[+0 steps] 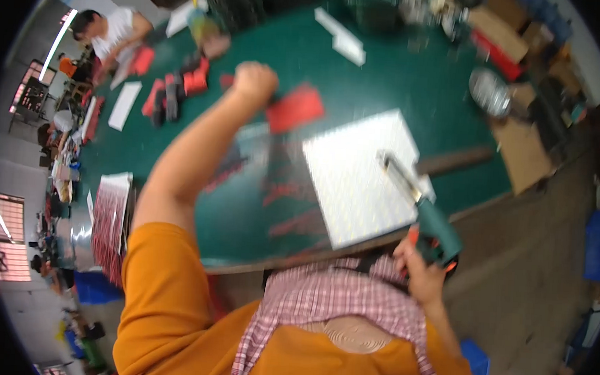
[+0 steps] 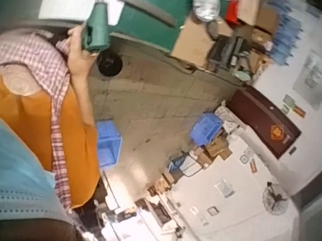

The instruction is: Soldering red and black wires to an LED panel at a factory workstation.

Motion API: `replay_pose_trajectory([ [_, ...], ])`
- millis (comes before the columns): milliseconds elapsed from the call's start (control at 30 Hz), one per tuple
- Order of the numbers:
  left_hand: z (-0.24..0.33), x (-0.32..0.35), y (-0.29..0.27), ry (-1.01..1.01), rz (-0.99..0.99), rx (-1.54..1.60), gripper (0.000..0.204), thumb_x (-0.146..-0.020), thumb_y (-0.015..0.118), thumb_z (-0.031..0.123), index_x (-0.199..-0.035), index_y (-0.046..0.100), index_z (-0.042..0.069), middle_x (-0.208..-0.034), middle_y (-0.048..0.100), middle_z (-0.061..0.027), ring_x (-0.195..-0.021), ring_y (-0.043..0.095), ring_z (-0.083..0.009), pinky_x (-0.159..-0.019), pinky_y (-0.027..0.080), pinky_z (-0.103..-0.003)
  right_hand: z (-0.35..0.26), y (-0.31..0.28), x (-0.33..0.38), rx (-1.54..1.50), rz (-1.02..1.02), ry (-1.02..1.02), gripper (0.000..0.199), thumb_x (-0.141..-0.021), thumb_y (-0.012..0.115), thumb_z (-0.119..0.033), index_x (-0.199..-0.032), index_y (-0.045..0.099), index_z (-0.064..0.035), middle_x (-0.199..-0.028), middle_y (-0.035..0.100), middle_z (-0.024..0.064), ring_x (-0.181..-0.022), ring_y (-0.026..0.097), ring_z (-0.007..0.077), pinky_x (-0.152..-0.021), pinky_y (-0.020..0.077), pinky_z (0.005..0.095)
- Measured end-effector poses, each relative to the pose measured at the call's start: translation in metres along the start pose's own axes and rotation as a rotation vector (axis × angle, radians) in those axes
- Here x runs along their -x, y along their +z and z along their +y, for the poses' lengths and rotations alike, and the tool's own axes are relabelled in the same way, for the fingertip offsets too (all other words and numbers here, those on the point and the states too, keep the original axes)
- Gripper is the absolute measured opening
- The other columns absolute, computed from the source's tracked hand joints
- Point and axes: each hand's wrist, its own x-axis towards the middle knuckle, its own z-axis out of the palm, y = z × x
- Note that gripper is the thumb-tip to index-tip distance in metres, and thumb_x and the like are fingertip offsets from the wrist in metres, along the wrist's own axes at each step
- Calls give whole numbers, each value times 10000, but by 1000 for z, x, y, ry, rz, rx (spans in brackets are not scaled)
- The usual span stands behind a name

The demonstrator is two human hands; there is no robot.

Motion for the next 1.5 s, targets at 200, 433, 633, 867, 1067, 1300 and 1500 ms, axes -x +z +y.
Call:
replay_pose_trajectory([
  [200,-9,121,-44,-93,492,963,156,-857,590,133,-931,688,38,-801,673,-128,-688,635,-219,-601,508,-321,13,-4,3,-1,-155,-97,348,-886,501,-53,-1221,426,0,-817,574,103,-637,506,104,-581,441,248],
  [433,72,234,-124,-261,-793,2280,130,-806,654,50,-898,668,-40,-792,697,-142,-491,520,-69,-431,350,-173,23,10,-13,-123,-327,-116,408,-838,557,-207,-1182,428,-29,-987,619,221,-787,581,215,-749,477,363],
  [633,108,233,-100,-145,-1054,2650,150,-830,648,50,-937,675,-51,-788,701,-156,-456,449,-36,-427,332,-159,11,43,-28,-16,-537,-133,608,-843,546,-267,-1352,356,6,-1372,436,265,-1325,374,336,-1114,239,452],
  [867,113,230,-94,-76,-1083,2674,172,-847,632,57,-979,657,-50,-805,698,-162,-486,495,-49,-431,343,-157,18,41,-24,90,-596,-50,688,-838,572,-257,-1409,296,11,-1381,441,236,-1329,376,312,-1116,252,417],
  [1067,24,216,-95,-294,103,2216,188,-888,611,108,-1007,657,-30,-870,707,-130,-649,596,-65,-540,405,-153,3,34,-34,-96,-368,-249,401,-803,580,-186,-1166,500,-35,-1237,540,295,-1209,505,343,-1039,363,443],
  [1300,41,230,-102,38,550,955,246,-754,631,-79,-939,712,62,-949,699,-41,-931,614,-179,-810,471,-280,3,9,-8,-69,-273,-90,358,-872,558,-170,-1180,515,8,-1139,608,245,-879,659,226,-801,517,339],
  [1500,135,237,-90,152,710,1122,168,-687,645,63,-851,664,38,-779,636,-43,-734,620,-195,-641,476,-319,-6,-8,38,232,-225,131,419,-856,588,-226,-1178,472,15,-1025,645,200,-704,608,156,-684,492,294],
])
